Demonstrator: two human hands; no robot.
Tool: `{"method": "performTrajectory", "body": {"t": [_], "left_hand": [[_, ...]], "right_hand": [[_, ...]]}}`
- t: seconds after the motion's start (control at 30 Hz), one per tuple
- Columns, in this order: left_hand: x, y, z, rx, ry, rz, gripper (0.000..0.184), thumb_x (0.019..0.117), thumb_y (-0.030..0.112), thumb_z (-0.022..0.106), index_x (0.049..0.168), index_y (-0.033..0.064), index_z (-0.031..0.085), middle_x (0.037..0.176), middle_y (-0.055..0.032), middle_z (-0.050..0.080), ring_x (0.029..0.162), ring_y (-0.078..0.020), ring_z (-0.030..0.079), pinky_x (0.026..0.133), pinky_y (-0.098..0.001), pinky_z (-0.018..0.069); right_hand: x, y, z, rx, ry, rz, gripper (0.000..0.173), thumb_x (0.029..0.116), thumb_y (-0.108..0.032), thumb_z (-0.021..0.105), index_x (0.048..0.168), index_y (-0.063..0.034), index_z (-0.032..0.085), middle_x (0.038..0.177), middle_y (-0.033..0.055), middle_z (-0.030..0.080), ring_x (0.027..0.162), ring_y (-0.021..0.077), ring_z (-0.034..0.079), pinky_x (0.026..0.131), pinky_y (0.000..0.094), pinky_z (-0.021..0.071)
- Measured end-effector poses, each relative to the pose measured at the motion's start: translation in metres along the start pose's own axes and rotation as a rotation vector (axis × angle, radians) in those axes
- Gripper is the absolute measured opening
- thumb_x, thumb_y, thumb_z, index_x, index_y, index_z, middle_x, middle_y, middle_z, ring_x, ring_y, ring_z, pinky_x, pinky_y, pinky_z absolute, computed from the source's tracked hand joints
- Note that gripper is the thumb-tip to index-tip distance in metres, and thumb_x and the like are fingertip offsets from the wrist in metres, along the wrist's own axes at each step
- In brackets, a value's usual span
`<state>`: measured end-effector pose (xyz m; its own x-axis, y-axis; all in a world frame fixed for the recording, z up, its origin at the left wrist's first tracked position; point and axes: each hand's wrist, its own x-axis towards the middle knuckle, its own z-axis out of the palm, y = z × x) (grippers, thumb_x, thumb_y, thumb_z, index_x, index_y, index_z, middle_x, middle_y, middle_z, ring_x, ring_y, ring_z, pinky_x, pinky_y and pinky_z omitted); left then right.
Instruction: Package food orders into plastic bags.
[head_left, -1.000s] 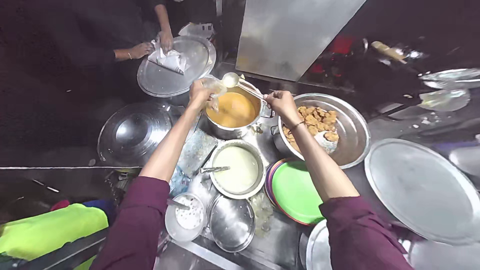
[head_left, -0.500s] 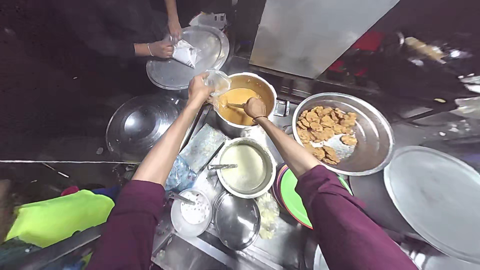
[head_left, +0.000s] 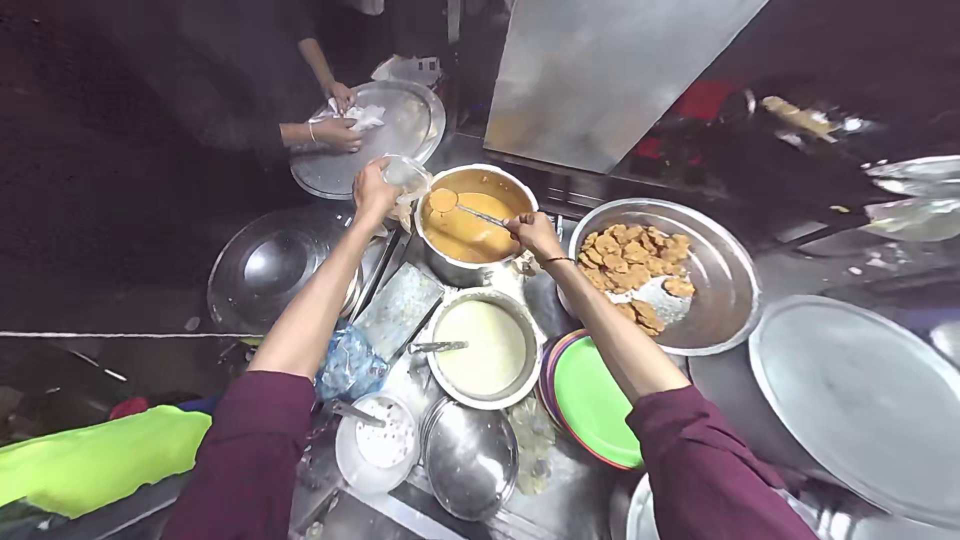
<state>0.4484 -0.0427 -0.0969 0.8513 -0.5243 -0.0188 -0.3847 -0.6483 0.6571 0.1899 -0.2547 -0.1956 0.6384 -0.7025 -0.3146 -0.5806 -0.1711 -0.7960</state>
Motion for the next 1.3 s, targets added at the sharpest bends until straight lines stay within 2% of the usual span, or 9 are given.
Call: {"method": "performTrajectory", "body": {"t": [0.07, 0.4, 0.53, 0.63, 0.77, 0.83, 0.93, 1.1, 1.3], "left_hand": [[0.004, 0.001, 0.003, -0.001, 0.004, -0.009, 0.065, 0.0772, 0.007, 0.080, 0.139, 0.0125, 0.063, 0.135, -0.0184, 0.064, 0.111, -0.0366, 0.068, 0.092, -0.0602, 0.0567], [0.005, 0.030, 0.038, -0.066, -0.144, -0.031, 0.068, 0.0778, 0.005, 0.078, 0.143, 0.0116, 0.059, 0.127, -0.0220, 0.066, 0.092, -0.0353, 0.073, 0.080, -0.0560, 0.0614], [-0.004, 0.050, 0.051, -0.294, -0.220, -0.040, 0.063, 0.0779, -0.001, 0.076, 0.138, 0.0123, 0.063, 0.125, -0.0204, 0.066, 0.079, -0.0281, 0.073, 0.070, -0.0458, 0.0638], [-0.003, 0.056, 0.051, -0.427, -0.252, -0.061, 0.063, 0.0794, -0.004, 0.072, 0.140, 0.0110, 0.062, 0.126, -0.0193, 0.065, 0.077, -0.0247, 0.071, 0.067, -0.0416, 0.0622], [-0.005, 0.049, 0.043, -0.415, -0.225, -0.029, 0.058, 0.0812, -0.002, 0.074, 0.137, 0.0102, 0.063, 0.126, -0.0188, 0.065, 0.074, -0.0220, 0.070, 0.066, -0.0394, 0.0619], [-0.005, 0.043, 0.037, -0.362, -0.206, -0.021, 0.060, 0.0804, 0.000, 0.075, 0.138, 0.0129, 0.064, 0.125, -0.0190, 0.066, 0.076, -0.0247, 0.072, 0.068, -0.0429, 0.0629], [-0.006, 0.037, 0.031, -0.255, -0.166, 0.017, 0.064, 0.0795, 0.002, 0.076, 0.140, 0.0164, 0.063, 0.125, -0.0166, 0.068, 0.076, -0.0249, 0.073, 0.066, -0.0444, 0.0639], [-0.007, 0.023, 0.017, -0.205, -0.138, 0.013, 0.066, 0.0803, 0.003, 0.076, 0.143, 0.0157, 0.060, 0.126, -0.0175, 0.068, 0.077, -0.0256, 0.073, 0.067, -0.0458, 0.0643], [-0.011, 0.000, -0.002, -0.215, -0.138, -0.020, 0.064, 0.0811, 0.008, 0.080, 0.141, 0.0169, 0.061, 0.131, -0.0154, 0.066, 0.083, -0.0257, 0.073, 0.069, -0.0461, 0.0638]], "right_hand": [[-0.019, -0.011, -0.017, 0.028, 0.034, -0.010, 0.036, 0.0992, -0.042, 0.066, 0.092, -0.0066, 0.068, 0.074, 0.0096, 0.063, 0.064, 0.0230, 0.058, 0.060, 0.0482, 0.0473], [-0.045, -0.073, -0.093, -0.219, 0.141, -0.168, 0.035, 0.0991, -0.045, 0.064, 0.094, -0.0122, 0.075, 0.081, 0.0096, 0.070, 0.077, 0.0288, 0.067, 0.072, 0.0575, 0.0515], [-0.095, -0.075, -0.072, -0.633, 0.384, -0.610, 0.029, 0.1066, -0.033, 0.053, 0.100, -0.0069, 0.065, 0.071, 0.0152, 0.063, 0.060, 0.0356, 0.065, 0.050, 0.0517, 0.0491], [-0.089, -0.063, -0.065, -0.746, 0.537, -0.794, 0.029, 0.1081, -0.029, 0.050, 0.102, -0.0032, 0.063, 0.075, 0.0155, 0.062, 0.066, 0.0356, 0.065, 0.052, 0.0495, 0.0500], [-0.045, -0.040, -0.070, -0.247, 0.391, -0.370, 0.032, 0.1025, -0.039, 0.060, 0.104, -0.0110, 0.073, 0.083, 0.0075, 0.074, 0.076, 0.0261, 0.071, 0.073, 0.0549, 0.0554], [-0.022, -0.024, -0.059, -0.157, 0.313, -0.200, 0.034, 0.1005, -0.042, 0.063, 0.101, -0.0097, 0.073, 0.081, 0.0075, 0.074, 0.074, 0.0261, 0.070, 0.074, 0.0557, 0.0549], [-0.004, -0.021, -0.019, -0.458, 0.256, -0.151, 0.038, 0.1022, -0.037, 0.056, 0.108, -0.0029, 0.071, 0.096, 0.0244, 0.072, 0.094, 0.0465, 0.069, 0.079, 0.0691, 0.0514], [0.012, -0.028, 0.061, -0.806, 0.156, -0.307, 0.021, 0.0970, -0.012, 0.053, 0.106, 0.0048, 0.063, 0.087, 0.0268, 0.069, 0.085, 0.0483, 0.070, 0.067, 0.0621, 0.0534], [0.025, -0.024, 0.069, -0.456, 0.019, 0.015, 0.039, 0.0982, -0.040, 0.062, 0.095, -0.0020, 0.073, 0.099, 0.0237, 0.072, 0.099, 0.0438, 0.069, 0.081, 0.0660, 0.0519]]}}
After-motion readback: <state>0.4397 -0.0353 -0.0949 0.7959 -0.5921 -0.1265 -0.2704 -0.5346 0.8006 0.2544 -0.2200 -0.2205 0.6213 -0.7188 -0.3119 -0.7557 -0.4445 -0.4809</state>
